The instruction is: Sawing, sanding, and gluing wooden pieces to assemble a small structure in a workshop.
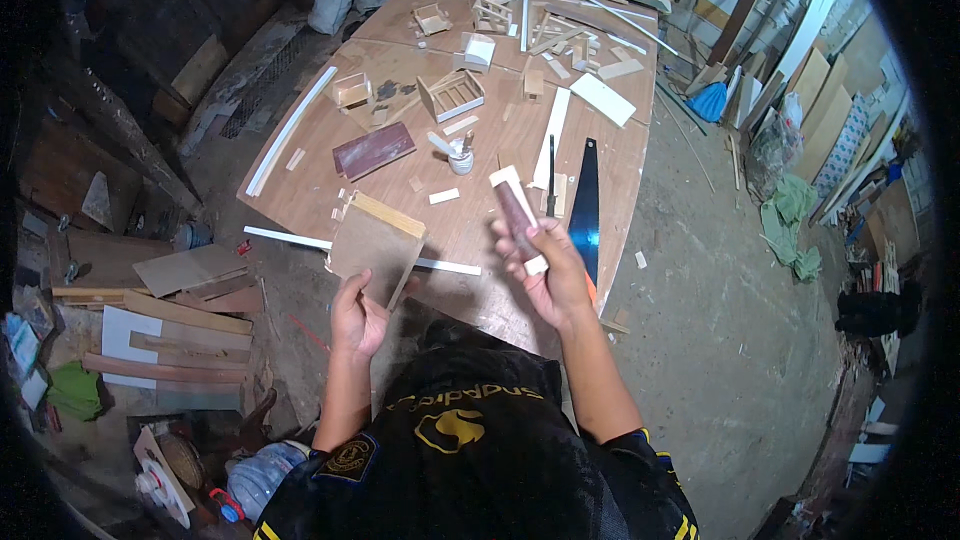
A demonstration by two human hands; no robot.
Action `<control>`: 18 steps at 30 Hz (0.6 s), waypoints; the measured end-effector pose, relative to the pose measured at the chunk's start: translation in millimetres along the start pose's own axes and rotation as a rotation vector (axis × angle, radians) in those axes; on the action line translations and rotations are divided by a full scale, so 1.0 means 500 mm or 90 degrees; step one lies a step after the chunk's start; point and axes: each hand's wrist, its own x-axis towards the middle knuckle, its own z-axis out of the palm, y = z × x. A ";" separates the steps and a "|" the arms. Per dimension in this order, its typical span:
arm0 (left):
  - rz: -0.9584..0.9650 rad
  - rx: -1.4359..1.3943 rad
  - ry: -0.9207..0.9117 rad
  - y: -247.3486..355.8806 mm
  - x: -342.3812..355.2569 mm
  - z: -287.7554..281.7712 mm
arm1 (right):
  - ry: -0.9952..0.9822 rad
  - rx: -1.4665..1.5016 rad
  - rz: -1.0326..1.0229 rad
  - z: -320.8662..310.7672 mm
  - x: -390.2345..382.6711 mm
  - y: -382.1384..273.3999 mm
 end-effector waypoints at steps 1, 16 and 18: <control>-0.019 -0.052 0.008 0.003 -0.003 0.006 | -0.054 -0.032 0.013 -0.012 -0.001 0.022; 0.077 -0.004 0.102 0.009 -0.055 0.070 | -0.217 -0.885 -0.618 0.043 -0.032 0.113; 0.030 -0.044 0.089 -0.003 -0.043 0.045 | -0.200 -0.245 0.075 0.082 -0.062 0.107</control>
